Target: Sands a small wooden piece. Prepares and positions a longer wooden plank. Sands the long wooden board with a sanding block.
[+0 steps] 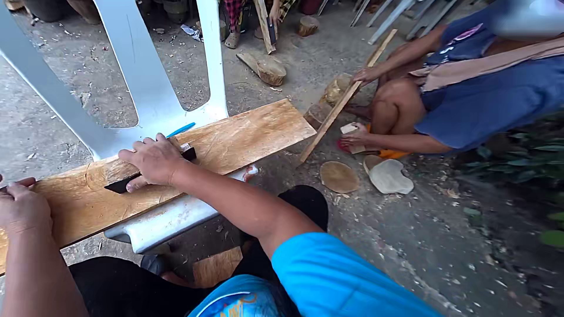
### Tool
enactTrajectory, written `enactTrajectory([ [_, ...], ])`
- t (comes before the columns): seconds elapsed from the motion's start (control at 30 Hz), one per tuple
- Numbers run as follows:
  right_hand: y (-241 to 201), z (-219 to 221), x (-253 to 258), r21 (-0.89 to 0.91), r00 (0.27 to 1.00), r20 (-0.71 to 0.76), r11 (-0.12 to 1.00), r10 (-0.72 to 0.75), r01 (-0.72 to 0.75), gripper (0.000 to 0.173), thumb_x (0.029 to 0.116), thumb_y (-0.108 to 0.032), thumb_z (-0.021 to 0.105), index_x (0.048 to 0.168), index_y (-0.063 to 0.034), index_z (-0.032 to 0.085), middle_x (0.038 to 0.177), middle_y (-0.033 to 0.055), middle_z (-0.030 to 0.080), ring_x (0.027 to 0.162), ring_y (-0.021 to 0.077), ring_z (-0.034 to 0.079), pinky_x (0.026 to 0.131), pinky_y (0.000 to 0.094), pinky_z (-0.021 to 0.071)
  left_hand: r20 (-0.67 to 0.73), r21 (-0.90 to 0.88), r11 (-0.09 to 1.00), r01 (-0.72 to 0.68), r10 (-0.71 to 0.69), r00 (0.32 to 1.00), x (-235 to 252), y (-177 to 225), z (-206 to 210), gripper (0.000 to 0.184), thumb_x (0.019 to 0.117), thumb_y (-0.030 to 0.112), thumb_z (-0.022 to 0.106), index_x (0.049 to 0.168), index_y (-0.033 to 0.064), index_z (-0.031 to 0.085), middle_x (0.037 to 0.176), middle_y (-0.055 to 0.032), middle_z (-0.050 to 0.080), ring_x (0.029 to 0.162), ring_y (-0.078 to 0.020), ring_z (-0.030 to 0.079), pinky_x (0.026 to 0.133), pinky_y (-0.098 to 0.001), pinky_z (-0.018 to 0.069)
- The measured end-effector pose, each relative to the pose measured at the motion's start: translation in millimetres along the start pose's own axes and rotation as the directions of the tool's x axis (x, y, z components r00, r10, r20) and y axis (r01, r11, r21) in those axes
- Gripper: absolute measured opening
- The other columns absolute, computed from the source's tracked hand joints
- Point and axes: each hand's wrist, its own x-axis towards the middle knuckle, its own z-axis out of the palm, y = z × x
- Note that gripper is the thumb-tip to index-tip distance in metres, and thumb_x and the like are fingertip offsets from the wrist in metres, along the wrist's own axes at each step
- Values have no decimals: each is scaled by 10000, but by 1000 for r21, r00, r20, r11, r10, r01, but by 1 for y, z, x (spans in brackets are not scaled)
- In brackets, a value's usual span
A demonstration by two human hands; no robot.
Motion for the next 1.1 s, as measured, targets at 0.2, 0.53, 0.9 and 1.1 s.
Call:
enactTrajectory([
  [0.2, 197, -52, -97, -73, 825, -148, 826, 545, -559, 767, 869, -664, 704, 1457, -188, 574, 1374, 177, 645, 1296, 394, 586, 1092, 691, 367, 24, 64, 995, 83, -85, 996, -5, 11, -1, 492, 1102, 315, 294, 1377, 46, 602, 1354, -231, 612, 1287, -318, 570, 1083, -516, 428],
  [0.53, 245, -58, -145, 5, 688, -193, 702, 700, -712, 821, 848, -656, 737, 1433, -107, 561, 1334, 255, 640, 1255, 464, 597, 1072, 724, 380, 12, 46, 998, -48, 47, 999, -13, 21, 2, 486, 1090, 232, 322, 1526, 26, 378, 1344, -261, 607, 1267, -397, 574, 1085, -593, 400],
  [0.9, -42, 17, -48, 89, 998, 23, 994, -63, 61, 629, 889, -527, 758, 1418, -218, 618, 1274, 128, 672, 1220, 319, 601, 1012, 545, 439, 36, 55, 997, 52, -54, 998, -35, 44, -12, 466, 1106, 238, 293, 1392, -28, 548, 1358, -297, 575, 1282, -404, 536, 1083, -580, 372],
  [1.1, 112, -26, -155, -93, 919, -165, 922, 359, -377, 729, 846, -605, 763, 1393, -141, 637, 1239, 197, 696, 1195, 402, 638, 1009, 640, 454, 15, -37, 999, 37, -37, 999, -39, 45, -14, 461, 1100, 213, 297, 1435, -36, 491, 1360, -267, 589, 1258, -355, 567, 1078, -528, 412],
])
